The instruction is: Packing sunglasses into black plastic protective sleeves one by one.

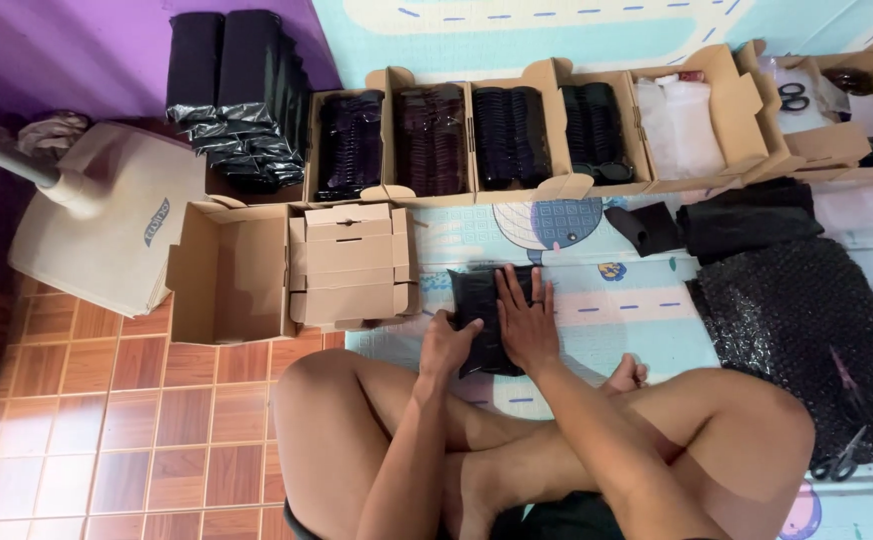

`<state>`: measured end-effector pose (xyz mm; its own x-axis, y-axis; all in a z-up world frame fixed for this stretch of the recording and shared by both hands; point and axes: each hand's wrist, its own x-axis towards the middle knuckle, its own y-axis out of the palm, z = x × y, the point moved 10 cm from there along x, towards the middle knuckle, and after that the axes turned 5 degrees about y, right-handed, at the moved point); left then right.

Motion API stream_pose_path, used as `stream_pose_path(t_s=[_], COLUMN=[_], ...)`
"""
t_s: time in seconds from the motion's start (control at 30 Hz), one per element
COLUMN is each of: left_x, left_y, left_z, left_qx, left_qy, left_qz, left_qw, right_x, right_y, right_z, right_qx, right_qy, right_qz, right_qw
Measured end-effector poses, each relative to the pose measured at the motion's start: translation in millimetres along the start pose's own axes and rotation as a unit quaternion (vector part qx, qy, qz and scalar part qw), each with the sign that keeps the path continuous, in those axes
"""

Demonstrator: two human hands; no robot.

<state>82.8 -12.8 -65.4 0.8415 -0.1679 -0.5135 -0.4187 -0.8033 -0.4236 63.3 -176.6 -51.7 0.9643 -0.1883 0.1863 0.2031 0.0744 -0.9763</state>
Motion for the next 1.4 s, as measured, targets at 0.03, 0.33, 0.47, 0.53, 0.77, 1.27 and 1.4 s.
stream_pose_path(t_s=[0.03, 0.33, 0.47, 0.53, 0.77, 1.27, 1.4], left_x=[-1, -43, -29, -12, 7, 10, 17], left_y=[-2, -34, -13, -2, -1, 37, 25], left_z=[-2, -74, -55, -35, 4, -90, -73], left_qx=[0.0, 0.184, 0.156, 0.144, 0.047, 0.313, 0.277], left_qy=[0.002, 0.1, 0.08, 0.062, 0.029, 0.3, 0.284], left_qz=[0.0, -0.173, -0.114, -0.079, -0.077, -0.202, -0.221], left_qw=[1.0, 0.962, 0.978, 0.984, 0.995, 0.878, 0.891], right_x=[-1, -2, -3, 1, 1, 5, 3], right_y=[1, 9, 9, 6, 12, 19, 21], right_z=[1, -3, -3, -4, -5, -7, -20], right_qx=[-0.001, 0.015, 0.013, 0.015, 0.034, -0.006, 0.05], right_qy=[0.0, 0.028, 0.025, 0.021, 0.025, 0.012, 0.041], right_qz=[-0.001, 0.025, 0.024, 0.022, 0.077, 0.126, 0.058], right_qw=[1.0, 0.999, 0.999, 0.999, 0.996, 0.992, 0.996])
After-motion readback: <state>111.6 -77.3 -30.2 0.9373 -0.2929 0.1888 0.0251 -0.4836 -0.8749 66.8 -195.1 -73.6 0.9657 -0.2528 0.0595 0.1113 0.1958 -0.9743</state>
